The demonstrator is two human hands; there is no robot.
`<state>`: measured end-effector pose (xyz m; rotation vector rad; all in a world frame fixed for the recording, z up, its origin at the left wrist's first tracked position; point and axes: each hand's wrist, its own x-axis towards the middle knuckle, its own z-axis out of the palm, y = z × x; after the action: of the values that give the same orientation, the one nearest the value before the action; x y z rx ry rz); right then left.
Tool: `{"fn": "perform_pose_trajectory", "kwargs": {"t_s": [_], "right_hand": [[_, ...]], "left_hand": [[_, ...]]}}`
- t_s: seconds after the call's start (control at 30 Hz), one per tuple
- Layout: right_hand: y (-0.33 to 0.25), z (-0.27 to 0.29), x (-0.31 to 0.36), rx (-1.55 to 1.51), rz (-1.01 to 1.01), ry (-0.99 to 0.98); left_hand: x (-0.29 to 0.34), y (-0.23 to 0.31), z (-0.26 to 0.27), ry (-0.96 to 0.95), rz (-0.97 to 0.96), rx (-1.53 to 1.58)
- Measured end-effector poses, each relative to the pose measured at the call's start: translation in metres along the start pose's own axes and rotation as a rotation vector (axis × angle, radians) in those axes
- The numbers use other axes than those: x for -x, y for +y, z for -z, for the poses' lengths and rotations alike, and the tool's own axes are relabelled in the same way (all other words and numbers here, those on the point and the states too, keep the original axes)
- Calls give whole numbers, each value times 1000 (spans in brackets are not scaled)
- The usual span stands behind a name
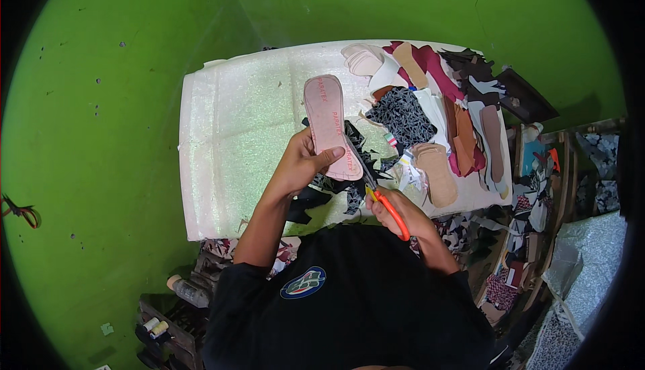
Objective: Trimming excess fabric from shoe insole components using scissors.
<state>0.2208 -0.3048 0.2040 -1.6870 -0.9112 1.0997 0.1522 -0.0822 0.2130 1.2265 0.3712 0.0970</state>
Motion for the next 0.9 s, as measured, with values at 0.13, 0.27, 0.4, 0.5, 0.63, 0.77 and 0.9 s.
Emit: {"fn": "perform_pose_trajectory", "kwargs": {"t_s": [0.13,0.27,0.4,0.5,0.63,0.77,0.9], "right_hand": [[3,-1,0,60,10,-15],[17,-11,-3,-112,38,29],[20,-13,-3,-290,-67,-18],[26,-11,-1,-308,-110,-72],[23,-14,-2,-324,-37,-92],[19,-13,-1,-418,-76,-158],[19,-13,1,-447,-127,-173]], "left_hand": [[0,2,1,-22,-10,8],[2,6,-3,-53,25,-11],[3,1,1,-60,44,-18],[4,-5,0,-42,26,-4],[5,-8,1,-59,6,12],[8,-3,-1,-98,2,3],[11,-5,-1,-98,-6,23]]}}
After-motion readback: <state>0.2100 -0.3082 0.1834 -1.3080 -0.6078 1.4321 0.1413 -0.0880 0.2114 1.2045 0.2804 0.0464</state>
